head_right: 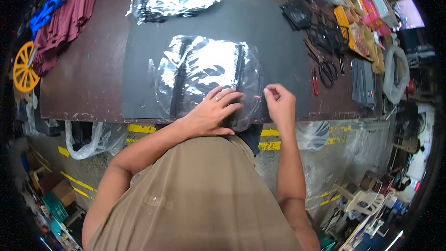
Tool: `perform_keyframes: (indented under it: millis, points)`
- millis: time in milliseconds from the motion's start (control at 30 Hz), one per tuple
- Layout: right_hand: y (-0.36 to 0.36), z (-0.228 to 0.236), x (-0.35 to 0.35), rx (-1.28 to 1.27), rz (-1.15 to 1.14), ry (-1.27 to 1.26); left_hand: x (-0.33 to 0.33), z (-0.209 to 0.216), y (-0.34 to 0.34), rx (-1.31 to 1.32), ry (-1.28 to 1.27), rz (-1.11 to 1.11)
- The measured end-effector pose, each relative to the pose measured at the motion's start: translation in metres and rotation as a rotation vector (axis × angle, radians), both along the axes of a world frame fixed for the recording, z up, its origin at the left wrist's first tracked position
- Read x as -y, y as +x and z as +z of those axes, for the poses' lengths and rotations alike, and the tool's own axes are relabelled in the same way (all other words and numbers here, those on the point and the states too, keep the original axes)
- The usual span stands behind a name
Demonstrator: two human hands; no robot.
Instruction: Arranging and organizing plastic bags and black straps on a workbench in a manufacturing setting.
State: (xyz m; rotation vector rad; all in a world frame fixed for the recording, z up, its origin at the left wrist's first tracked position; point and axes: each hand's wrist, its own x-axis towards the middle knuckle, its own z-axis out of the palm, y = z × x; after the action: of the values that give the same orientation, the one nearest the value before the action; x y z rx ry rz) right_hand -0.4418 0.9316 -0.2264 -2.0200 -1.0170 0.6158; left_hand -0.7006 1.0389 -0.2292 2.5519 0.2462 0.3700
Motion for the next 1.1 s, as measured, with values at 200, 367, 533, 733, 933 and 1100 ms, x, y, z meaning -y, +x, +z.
perform_keyframes:
  millis: [200,367,533,733,933,1100]
  points:
    - [-0.051,-0.011,0.073,-0.332,-0.11,-0.071,-0.014,-0.014,0.019,-0.027,0.037,-0.072]
    - [-0.066,-0.02,0.067,-0.446,-0.131,0.038,-0.032,-0.017,0.03,0.042,0.014,0.036]
    - [-0.065,-0.015,0.056,-0.503,-0.121,0.057,-0.015,-0.02,0.036,0.042,0.044,0.114]
    - [-0.064,-0.007,0.046,-0.748,-0.144,-0.018,-0.006,-0.025,0.035,0.1,0.018,0.148]
    - [-0.065,-0.012,0.041,-0.759,-0.165,0.037,-0.006,-0.027,0.034,0.101,-0.008,0.153]
    - [-0.066,-0.025,0.034,-0.589,-0.125,0.018,-0.006,-0.028,0.034,0.109,-0.004,0.144]
